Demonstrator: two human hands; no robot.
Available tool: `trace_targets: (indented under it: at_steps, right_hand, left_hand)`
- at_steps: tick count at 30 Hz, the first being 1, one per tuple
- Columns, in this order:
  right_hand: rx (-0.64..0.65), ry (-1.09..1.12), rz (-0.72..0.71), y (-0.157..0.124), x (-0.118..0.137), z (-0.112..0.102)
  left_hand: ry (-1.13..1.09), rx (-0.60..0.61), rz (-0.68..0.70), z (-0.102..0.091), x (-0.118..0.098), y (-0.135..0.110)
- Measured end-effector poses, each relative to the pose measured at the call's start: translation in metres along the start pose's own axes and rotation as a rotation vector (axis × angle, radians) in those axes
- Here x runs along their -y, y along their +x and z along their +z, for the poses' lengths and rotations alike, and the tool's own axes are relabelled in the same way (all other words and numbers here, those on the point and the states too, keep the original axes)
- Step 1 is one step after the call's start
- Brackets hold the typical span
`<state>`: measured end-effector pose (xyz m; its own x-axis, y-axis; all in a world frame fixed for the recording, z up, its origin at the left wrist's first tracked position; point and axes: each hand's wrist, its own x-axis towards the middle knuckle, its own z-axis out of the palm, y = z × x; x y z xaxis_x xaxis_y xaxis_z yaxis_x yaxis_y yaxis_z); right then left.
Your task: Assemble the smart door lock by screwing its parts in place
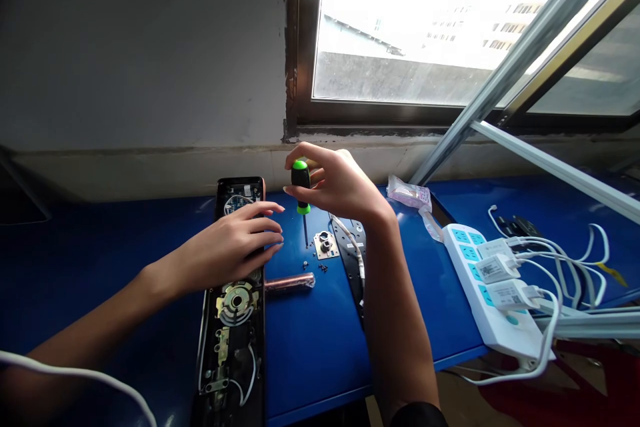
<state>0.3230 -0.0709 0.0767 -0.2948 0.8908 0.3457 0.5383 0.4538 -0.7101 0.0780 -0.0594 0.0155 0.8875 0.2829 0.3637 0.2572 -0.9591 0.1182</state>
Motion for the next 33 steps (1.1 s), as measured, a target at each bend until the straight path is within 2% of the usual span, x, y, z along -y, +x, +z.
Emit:
trace_targets:
  at_steps: [6, 9, 14, 20, 23, 33]
  right_hand:
    - [-0.124, 0.072, -0.041, -0.002, 0.01, 0.001]
    - [-0.212, 0.124, -0.074, -0.002, 0.017, 0.003]
    - [-0.293, 0.262, -0.149, 0.001, 0.025, 0.009]
    - [-0.485, 0.277, -0.19, 0.003, 0.032, 0.021]
    - [-0.529, 0.276, -0.194, 0.003, 0.034, 0.025]
    - [-0.552, 0.243, -0.209, 0.007, 0.039, 0.032]
  left_hand:
    - [-0.065, -0.177, -0.006, -0.011, 0.002, -0.013]
    - [-0.134, -0.217, -0.036, -0.02, 0.005, -0.023]
    - [-0.28, -0.145, -0.083, -0.034, 0.01, -0.041]
    - [-0.368, -0.019, -0.078, -0.04, 0.01, -0.048]
    - [-0.363, -0.027, -0.071, -0.035, 0.011, -0.049]
    - [-0.326, -0.07, -0.026, -0.024, 0.019, -0.049]
